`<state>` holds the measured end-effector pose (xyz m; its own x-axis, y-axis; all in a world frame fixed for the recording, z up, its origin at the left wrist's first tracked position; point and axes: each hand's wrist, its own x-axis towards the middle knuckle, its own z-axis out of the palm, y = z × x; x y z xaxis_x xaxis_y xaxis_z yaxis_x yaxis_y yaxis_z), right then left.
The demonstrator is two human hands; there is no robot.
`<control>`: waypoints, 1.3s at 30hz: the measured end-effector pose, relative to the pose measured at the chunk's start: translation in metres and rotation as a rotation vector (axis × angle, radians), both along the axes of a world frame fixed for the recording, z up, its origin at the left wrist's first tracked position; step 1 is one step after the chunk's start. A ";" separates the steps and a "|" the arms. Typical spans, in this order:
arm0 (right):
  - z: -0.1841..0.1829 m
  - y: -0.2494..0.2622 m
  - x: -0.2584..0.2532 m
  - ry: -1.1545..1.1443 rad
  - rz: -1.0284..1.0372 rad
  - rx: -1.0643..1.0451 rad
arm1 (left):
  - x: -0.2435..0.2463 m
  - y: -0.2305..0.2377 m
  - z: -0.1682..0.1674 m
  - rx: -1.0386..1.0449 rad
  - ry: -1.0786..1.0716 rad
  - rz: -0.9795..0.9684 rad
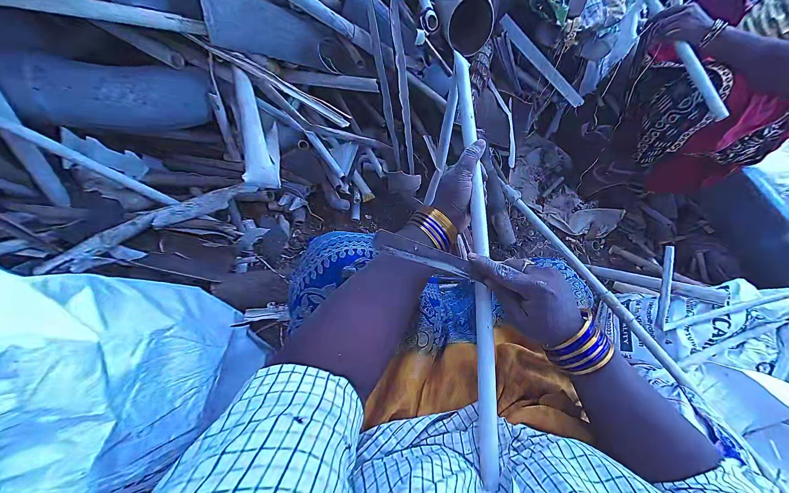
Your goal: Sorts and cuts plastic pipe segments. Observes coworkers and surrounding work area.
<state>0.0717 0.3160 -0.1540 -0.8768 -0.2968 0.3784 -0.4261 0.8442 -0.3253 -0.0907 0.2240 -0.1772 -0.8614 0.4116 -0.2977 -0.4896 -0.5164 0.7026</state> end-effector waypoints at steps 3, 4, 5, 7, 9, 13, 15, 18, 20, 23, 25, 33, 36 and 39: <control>-0.002 0.004 -0.013 0.033 -0.061 0.010 | 0.002 0.003 0.003 0.012 -0.024 0.003; -0.002 0.006 -0.020 0.025 -0.086 0.004 | 0.003 0.004 0.005 0.014 -0.037 0.010; -0.003 0.007 -0.025 0.022 -0.100 -0.005 | 0.003 0.004 0.006 0.013 -0.039 0.015; -0.005 0.007 -0.023 0.024 -0.097 -0.031 | 0.005 0.002 0.006 0.022 -0.028 0.024; -0.010 0.005 -0.010 0.040 -0.071 -0.071 | 0.007 0.000 0.003 0.032 -0.004 0.027; -0.010 -0.003 0.018 0.022 0.007 -0.100 | 0.001 -0.007 0.006 0.037 0.001 0.021; -0.009 -0.005 0.010 0.039 -0.017 -0.084 | 0.002 -0.008 0.007 0.011 -0.019 0.023; -0.005 -0.006 -0.013 0.056 -0.108 -0.069 | 0.005 -0.003 0.006 0.026 -0.033 0.026; -0.004 -0.006 -0.015 0.061 -0.109 -0.045 | 0.006 -0.005 0.006 0.024 -0.020 0.045; -0.007 -0.004 -0.001 0.039 -0.034 -0.059 | 0.004 -0.013 0.008 -0.023 -0.025 0.066; -0.008 -0.002 0.008 0.030 0.002 -0.057 | 0.001 -0.014 0.007 -0.011 -0.027 0.058; 0.002 -0.006 -0.025 0.055 -0.134 0.028 | 0.002 -0.011 0.014 -0.027 -0.064 0.087; -0.001 -0.001 -0.010 0.040 -0.049 0.017 | 0.000 -0.012 0.011 -0.040 -0.035 0.070; -0.004 -0.001 0.014 0.019 0.028 0.018 | -0.007 -0.012 0.006 -0.040 -0.015 0.048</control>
<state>0.0861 0.3146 -0.1578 -0.8607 -0.3282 0.3892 -0.4558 0.8372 -0.3021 -0.0974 0.2116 -0.1715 -0.8751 0.3572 -0.3266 -0.4758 -0.5111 0.7158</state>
